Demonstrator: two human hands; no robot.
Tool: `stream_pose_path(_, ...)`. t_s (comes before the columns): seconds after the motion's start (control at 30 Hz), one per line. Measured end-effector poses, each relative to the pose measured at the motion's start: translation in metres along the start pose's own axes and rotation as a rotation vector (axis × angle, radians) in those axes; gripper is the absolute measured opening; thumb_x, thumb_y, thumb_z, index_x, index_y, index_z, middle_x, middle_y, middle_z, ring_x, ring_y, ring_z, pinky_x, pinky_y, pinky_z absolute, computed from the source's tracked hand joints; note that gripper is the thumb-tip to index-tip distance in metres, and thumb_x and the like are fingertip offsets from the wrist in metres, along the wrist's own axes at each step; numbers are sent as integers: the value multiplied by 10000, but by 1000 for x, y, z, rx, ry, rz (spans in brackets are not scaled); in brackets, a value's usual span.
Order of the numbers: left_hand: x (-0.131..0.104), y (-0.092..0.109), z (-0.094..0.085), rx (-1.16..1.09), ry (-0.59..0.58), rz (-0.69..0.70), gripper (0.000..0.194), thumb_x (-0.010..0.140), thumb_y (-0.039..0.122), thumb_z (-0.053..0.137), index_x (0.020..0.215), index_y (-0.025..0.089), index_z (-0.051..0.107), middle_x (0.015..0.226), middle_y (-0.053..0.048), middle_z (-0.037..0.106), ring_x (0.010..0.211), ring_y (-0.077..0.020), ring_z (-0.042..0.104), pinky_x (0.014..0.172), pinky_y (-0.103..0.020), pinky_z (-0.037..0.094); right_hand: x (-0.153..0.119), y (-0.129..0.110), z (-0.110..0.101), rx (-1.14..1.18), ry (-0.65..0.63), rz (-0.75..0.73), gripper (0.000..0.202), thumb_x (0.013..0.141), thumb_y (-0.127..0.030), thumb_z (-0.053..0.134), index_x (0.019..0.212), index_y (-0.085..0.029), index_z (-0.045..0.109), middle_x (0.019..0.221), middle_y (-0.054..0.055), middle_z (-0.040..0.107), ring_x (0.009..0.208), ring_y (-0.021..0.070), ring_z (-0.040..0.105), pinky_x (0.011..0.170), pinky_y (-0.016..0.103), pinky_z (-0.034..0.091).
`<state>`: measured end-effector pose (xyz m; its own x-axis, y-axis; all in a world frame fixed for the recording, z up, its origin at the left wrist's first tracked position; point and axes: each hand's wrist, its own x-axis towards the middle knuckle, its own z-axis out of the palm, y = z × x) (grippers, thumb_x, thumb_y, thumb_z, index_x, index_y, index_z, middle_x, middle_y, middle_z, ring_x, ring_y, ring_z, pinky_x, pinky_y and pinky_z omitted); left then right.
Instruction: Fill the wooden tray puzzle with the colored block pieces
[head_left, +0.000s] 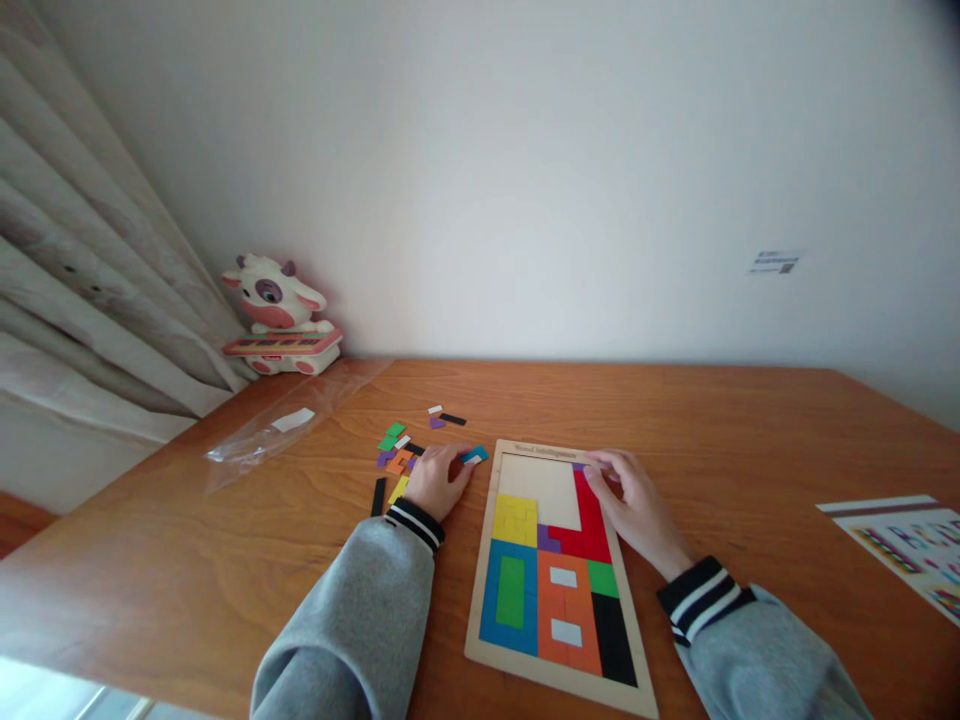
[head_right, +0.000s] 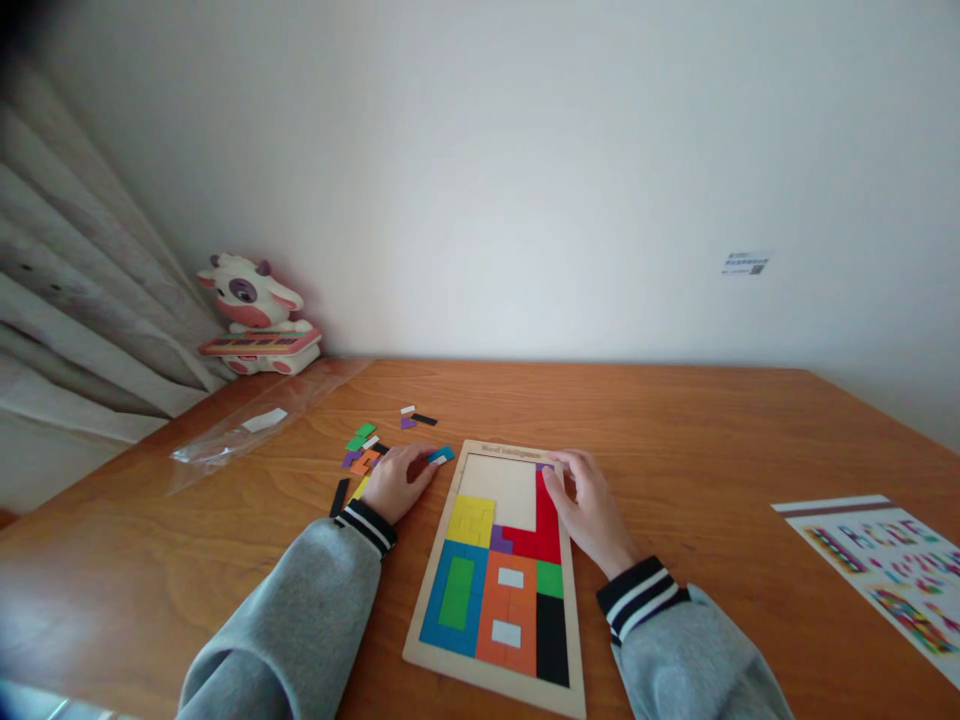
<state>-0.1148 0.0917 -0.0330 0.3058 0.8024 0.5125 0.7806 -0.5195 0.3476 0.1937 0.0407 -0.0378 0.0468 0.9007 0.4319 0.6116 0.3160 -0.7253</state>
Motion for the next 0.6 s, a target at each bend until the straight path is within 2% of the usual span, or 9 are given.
stream_pose_path(0.17,1,-3,-9,1,30,5,174,840,178,573,992,186,658,995,-75,730,934,-226,678,861,-399,552,0,0,0,-26,3,-17,314,942,-465,486,1080,-210,606,1100,114,606,1010,258,605,912,462,517)
stream_pose_path(0.3,-3,-19,-34,59,72,76,212,813,201,584,1009,192,665,1060,-91,711,996,-249,657,928,-448,516,0,0,-1,-8,-7,6,340,935,-486,488,1075,-201,610,1095,121,604,987,258,610,890,452,526)
stream_pose_path(0.43,-20,-43,-69,14,-75,208,283,811,247,604,1086,202,655,1157,-89,684,1087,-237,626,1011,-439,474,0,2,0,-18,-16,4,350,932,-499,489,1074,-208,621,1094,117,605,999,265,602,895,457,517)
stream_pose_path(0.5,-31,-57,-84,1,-138,200,340,823,300,621,1150,211,632,1169,-89,683,1115,-238,618,1005,-419,480,0,4,0,-27,-20,-8,334,936,-484,490,1077,-210,619,1098,114,603,1009,264,595,908,460,508)
stream_pose_path(0.6,-46,-78,-100,31,-167,144,405,816,384,657,1188,228,622,1170,-95,690,1093,-253,635,976,-418,498,1,8,2,-32,-25,-24,313,939,-461,490,1076,-208,612,1100,110,596,1024,260,583,928,461,493)
